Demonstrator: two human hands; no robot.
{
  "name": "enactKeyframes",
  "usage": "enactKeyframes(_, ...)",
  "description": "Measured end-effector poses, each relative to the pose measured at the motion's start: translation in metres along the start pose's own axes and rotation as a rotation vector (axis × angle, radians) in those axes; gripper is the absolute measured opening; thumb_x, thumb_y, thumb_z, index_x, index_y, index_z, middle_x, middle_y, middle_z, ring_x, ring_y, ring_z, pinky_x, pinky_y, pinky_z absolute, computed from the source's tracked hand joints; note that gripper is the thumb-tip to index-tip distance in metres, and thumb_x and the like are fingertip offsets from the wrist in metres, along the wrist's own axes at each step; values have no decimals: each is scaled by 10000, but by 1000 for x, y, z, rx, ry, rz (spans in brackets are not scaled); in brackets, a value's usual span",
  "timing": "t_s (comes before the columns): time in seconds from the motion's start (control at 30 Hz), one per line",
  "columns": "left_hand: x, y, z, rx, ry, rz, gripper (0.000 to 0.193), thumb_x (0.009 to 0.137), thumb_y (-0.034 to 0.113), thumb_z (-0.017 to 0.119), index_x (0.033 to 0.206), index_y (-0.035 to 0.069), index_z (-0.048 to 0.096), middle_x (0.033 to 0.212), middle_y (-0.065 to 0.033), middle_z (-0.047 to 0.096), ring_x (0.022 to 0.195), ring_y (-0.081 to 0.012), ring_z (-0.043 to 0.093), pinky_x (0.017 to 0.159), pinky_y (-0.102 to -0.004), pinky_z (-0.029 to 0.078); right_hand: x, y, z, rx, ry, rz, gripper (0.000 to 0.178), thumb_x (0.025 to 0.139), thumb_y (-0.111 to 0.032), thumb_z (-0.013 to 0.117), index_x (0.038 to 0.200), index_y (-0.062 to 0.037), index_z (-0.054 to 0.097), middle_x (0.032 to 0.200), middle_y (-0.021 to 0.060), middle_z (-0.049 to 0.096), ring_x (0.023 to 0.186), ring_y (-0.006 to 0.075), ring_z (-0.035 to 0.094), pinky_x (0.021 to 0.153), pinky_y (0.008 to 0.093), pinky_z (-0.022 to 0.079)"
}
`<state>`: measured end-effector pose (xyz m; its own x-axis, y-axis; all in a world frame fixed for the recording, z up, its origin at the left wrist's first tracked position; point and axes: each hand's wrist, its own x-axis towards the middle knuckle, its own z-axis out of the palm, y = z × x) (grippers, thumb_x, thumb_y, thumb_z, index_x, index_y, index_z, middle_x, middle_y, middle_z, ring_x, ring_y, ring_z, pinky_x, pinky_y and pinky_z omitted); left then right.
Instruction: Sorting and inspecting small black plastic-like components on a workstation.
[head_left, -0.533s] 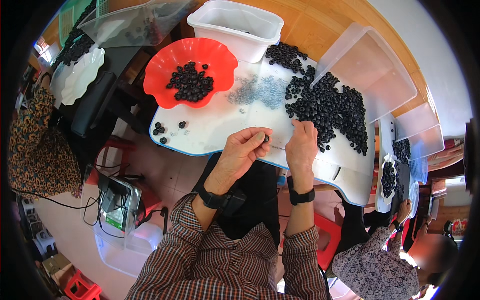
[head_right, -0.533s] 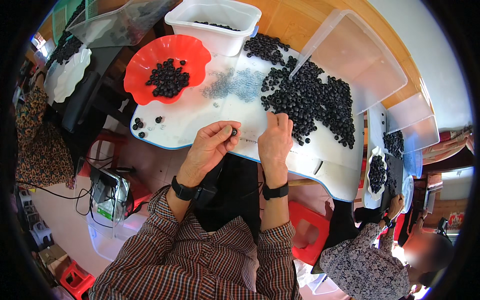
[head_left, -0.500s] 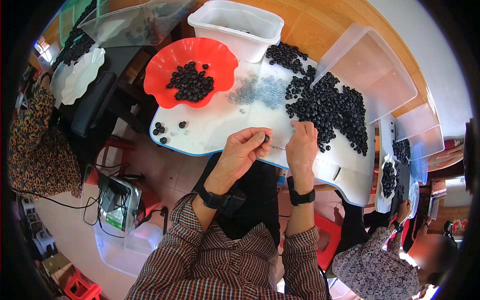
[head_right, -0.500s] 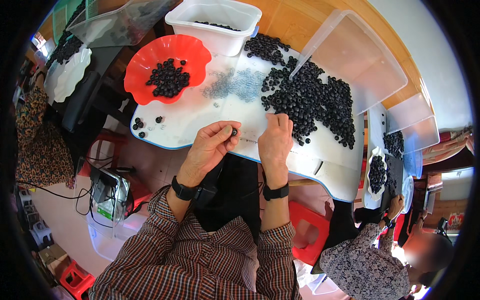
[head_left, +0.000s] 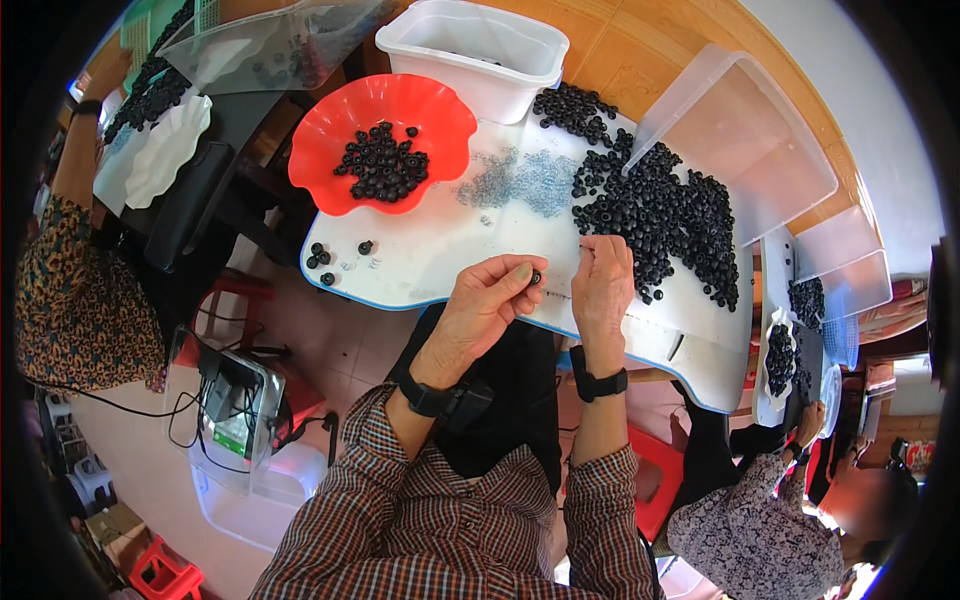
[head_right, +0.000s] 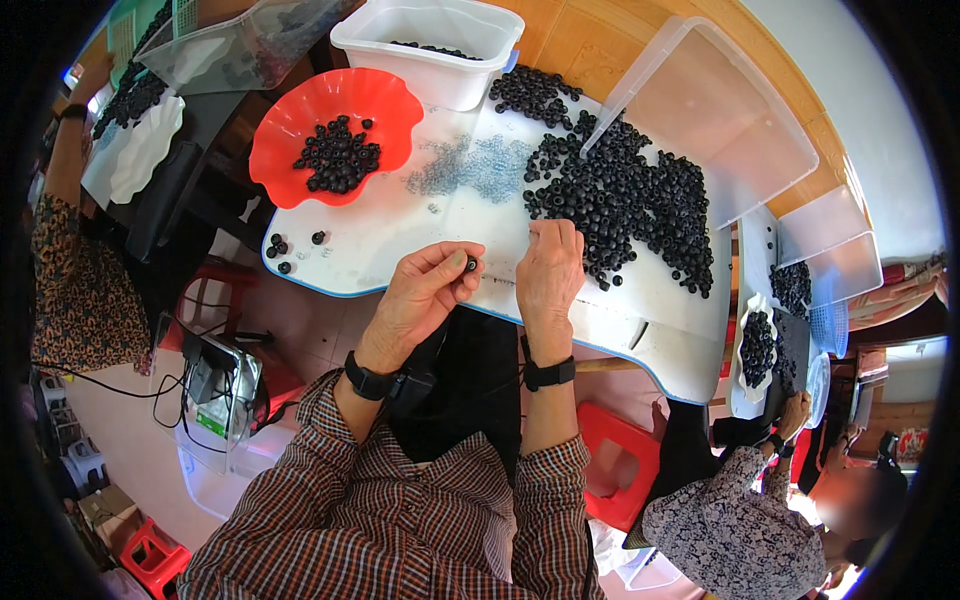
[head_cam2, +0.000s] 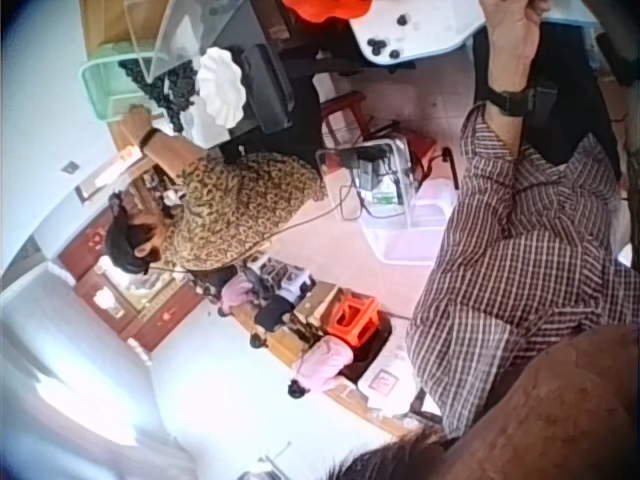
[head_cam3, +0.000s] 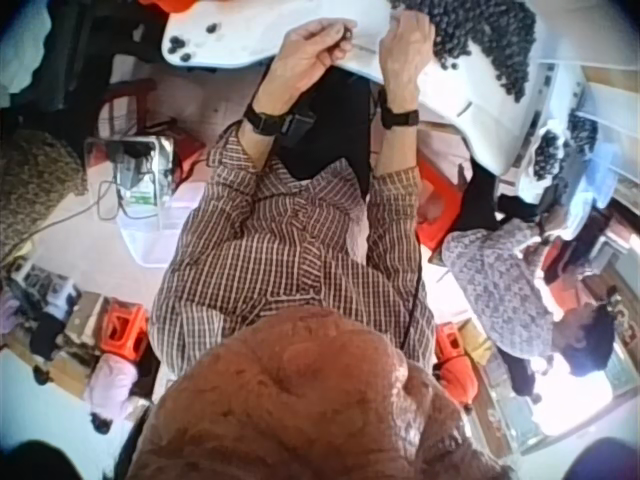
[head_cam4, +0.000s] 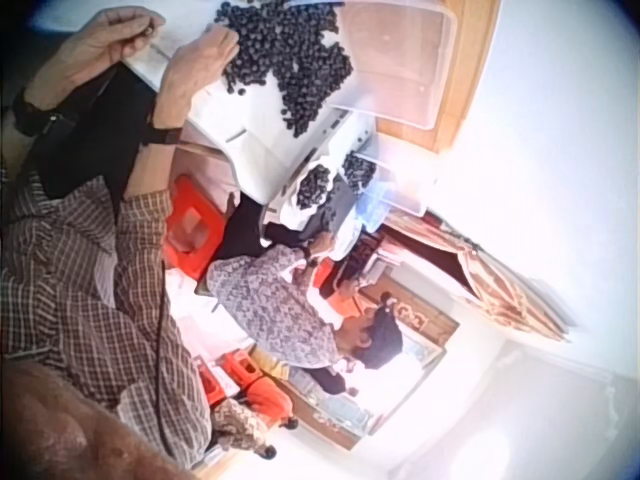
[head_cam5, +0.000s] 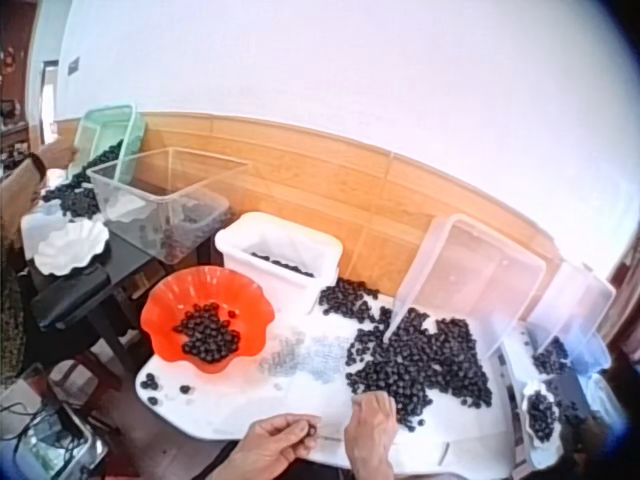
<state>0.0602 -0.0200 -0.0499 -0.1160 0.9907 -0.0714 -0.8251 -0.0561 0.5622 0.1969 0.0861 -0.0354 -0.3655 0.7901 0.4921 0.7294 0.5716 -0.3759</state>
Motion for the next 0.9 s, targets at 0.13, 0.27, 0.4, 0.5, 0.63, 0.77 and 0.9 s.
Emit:
enactKeyframes(0.13, 1, -2, 1, -6, -4, -8, 245, 965, 119, 562, 1138, -44, 620, 950, -70, 641, 771, -99, 582, 674, -210, 473, 0, 0, 0, 45, 46, 30, 118, 819, 23, 571, 914, -37, 606, 919, 94, 583, 881, 290, 573, 722, 388, 487)
enactKeyframes(0.27, 0, -3, 0, 3, -11, -3, 242, 965, 113, 561, 1145, -39, 621, 953, -70, 644, 774, -100, 584, 677, -213, 474, -5, -12, -9, 428, 1, 183, 136, 811, 35, 620, 936, -16, 602, 880, 101, 598, 781, 224, 615, 657, 316, 503)
enactKeyframes(0.4, 2, -7, 3, 74, 3, -1, 249, 969, 105, 554, 1171, -28, 617, 948, -64, 641, 782, -98, 584, 680, -217, 478, -17, -24, -20, 549, -5, 195, 145, 818, 39, 638, 950, -6, 601, 874, 97, 612, 727, 178, 624, 629, 278, 503)
enactKeyframes(0.5, 1, -7, 5, 127, 1, 2, 257, 972, 97, 548, 1190, -22, 613, 932, -58, 635, 781, -99, 581, 675, -217, 481, -26, -30, -24, 646, -60, 241, 134, 828, 40, 639, 949, -4, 604, 881, 89, 616, 748, 164, 628, 635, 276, 507)
enactKeyframes(0.63, -1, -7, 4, 167, -18, 7, 258, 974, 86, 540, 1198, -18, 615, 898, -53, 629, 777, -101, 578, 668, -216, 488, -29, -40, -32, 675, -56, 152, 137, 822, 81, 632, 934, 5, 610, 895, 82, 607, 747, 141, 622, 642, 255, 508)
enactKeyframes(0.77, -3, -5, 7, 184, -8, 9, 253, 974, 84, 538, 1190, -19, 619, 883, -53, 628, 775, -102, 580, 669, -218, 489, -30, -41, -34, 699, -21, 108, 142, 816, 101, 633, 922, 8, 616, 913, 76, 601, 743, 127, 619, 646, 240, 509)
enactKeyframes(0.9, -4, -5, 7, 195, -16, 14, 246, 972, 85, 540, 1177, -20, 627, 887, -57, 630, 767, -106, 583, 668, -220, 491, -31, -40, -32, 713, -12, 104, 137, 822, 90, 640, 930, 8, 624, 917, 70, 602, 744, 117, 616, 652, 238, 509)
